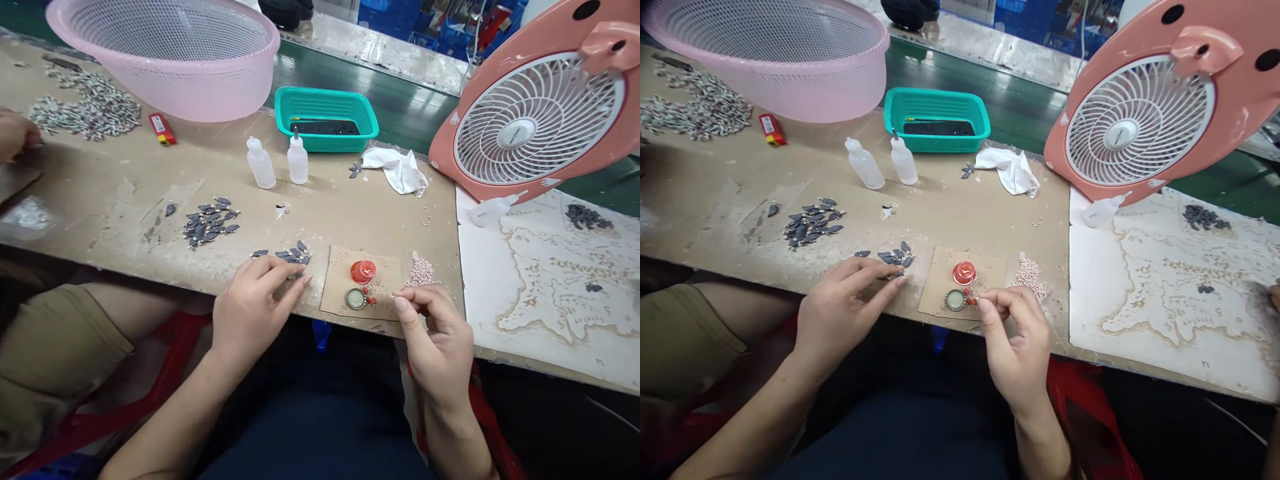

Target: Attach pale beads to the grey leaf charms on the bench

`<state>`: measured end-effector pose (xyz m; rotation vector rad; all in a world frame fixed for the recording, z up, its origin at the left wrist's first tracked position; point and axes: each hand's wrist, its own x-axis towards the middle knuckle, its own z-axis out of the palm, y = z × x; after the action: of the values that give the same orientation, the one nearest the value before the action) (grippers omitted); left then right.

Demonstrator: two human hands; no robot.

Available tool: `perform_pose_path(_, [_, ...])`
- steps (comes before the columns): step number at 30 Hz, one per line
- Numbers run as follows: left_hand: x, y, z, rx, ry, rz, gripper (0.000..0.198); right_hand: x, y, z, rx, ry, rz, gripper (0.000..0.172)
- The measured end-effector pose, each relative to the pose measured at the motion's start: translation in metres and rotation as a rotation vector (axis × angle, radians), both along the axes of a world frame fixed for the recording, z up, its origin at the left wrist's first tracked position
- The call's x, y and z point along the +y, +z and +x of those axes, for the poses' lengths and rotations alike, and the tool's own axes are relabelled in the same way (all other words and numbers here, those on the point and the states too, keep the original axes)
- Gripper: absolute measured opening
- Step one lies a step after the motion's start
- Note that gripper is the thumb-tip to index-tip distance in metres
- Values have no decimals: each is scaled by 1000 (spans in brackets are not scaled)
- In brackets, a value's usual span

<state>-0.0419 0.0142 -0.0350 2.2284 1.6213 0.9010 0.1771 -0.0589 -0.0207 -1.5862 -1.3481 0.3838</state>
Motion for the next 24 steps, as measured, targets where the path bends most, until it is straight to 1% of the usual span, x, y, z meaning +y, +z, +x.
perform_pose_path(2, [7, -2, -6, 156, 17, -13, 14, 6, -2, 2, 55, 5, -30, 8])
perform_pose_path(4, [12, -1, -7, 245, -1, -38, 14, 12, -4, 3, 71, 9, -59, 9])
perform_pose_path(8, [18, 7, -4, 341, -51, -85, 10, 23, -4, 3, -3, 20, -94, 10])
perform_pose_path(12, [21, 11, -4, 399, -91, -74, 11, 30, -3, 4, -136, 45, -86, 11])
perform_pose_path(14, [21, 11, -6, 375, -80, -70, 10, 32, -2, 5, -215, 52, -96, 12])
perform_pose_path(16, [21, 11, -8, 296, -68, -100, 9, 34, 0, 5, -289, 62, -114, 12])
perform_pose_path(20, [18, 10, -12, 56, -123, -224, 10, 35, 3, 4, -391, 61, -129, 13])
perform_pose_path(22, [17, 8, -12, -41, -148, -231, 10, 37, 5, 3, -431, 54, -127, 14])
perform_pose_path(24, [15, 5, -13, -93, -169, -216, 10, 38, 6, 2, -473, 54, -129, 14])
